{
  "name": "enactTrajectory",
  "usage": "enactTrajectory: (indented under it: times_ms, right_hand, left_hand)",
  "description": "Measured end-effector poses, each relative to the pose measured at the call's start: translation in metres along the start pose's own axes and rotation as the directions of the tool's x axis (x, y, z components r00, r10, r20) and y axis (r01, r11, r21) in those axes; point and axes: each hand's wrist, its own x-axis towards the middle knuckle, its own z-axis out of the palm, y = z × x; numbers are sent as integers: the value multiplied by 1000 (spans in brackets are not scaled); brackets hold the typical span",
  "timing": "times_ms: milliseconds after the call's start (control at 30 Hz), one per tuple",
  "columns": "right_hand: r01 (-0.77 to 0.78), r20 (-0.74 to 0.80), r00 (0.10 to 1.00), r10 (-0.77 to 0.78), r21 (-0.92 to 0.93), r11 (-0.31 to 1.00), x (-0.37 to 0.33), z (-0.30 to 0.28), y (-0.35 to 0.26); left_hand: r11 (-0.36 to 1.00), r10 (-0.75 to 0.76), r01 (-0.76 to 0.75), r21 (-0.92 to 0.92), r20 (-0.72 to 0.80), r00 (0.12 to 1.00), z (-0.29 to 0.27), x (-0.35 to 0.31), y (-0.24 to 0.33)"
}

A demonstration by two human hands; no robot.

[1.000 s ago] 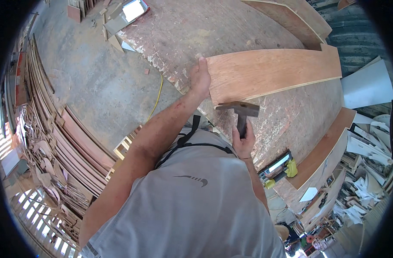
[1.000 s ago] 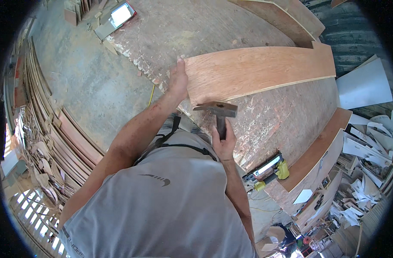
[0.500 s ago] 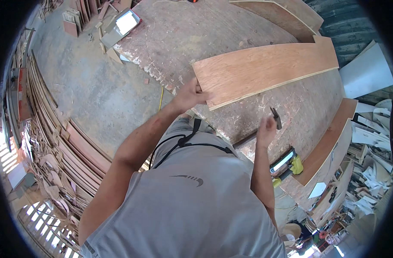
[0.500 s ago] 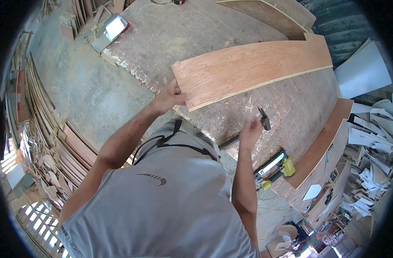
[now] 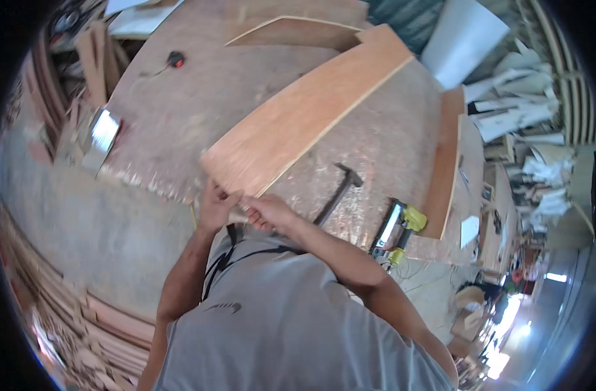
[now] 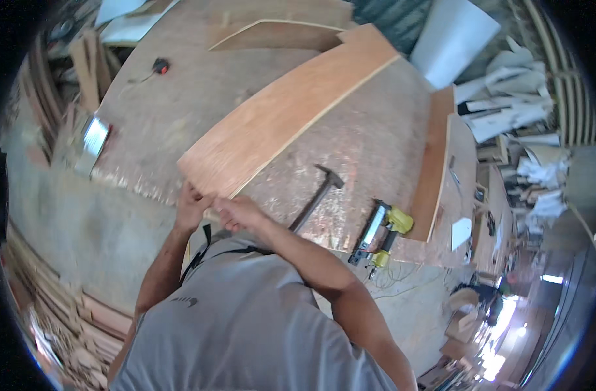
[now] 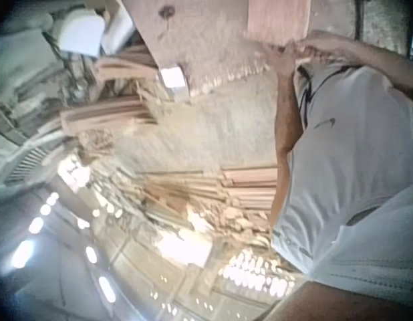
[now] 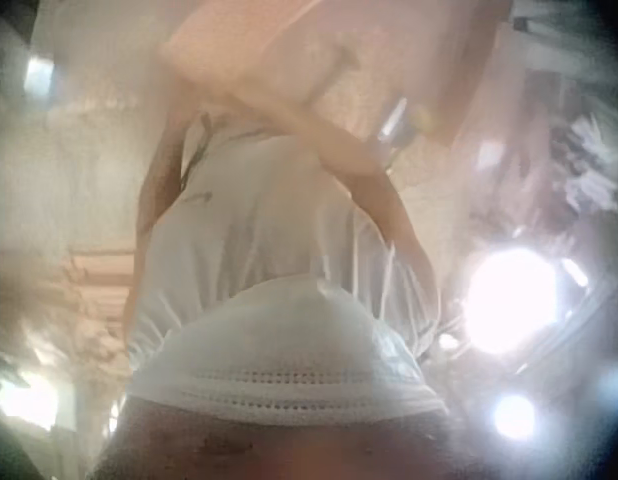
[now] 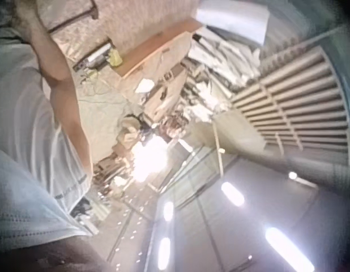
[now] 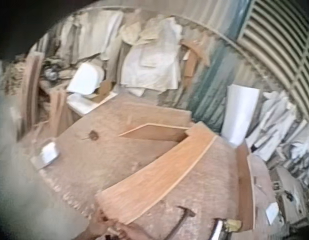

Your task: The person assembles a wooden structure on a workbench using a pneumatic nail gun and a hammer. They align and fasten curved wooden pieces, measure the components with a tape measure, and move the assembled unit to a nearby table saw.

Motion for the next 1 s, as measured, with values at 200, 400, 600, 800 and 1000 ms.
enactTrajectory:
  times_ms: [200,400,600,800,1000]
  right_hand:
    - [68,-40,997,-64,118,991,0,1,7]
    - [367,27,916,-401,-463,807,2,-12,14]
    - [617,382,259,-887,-772,-153,-3,-24,-2]
    - [694,647,280,-709,-647,-316,8,-41,-25]
    - [711,726,287,-625,-599,-368,22,-51,-33]
  left_hand:
    - [1000,3,-3,-10,38,999,0,6,0]
    - [997,4,4,-80,95,996,0,2,6]
    - [927,-218,181,-328,-79,973,5,24,19]
    - [956,-145,62,-286,-279,949,19,42,5]
    - [964,-105,2,-267,-375,921,31,45,4]
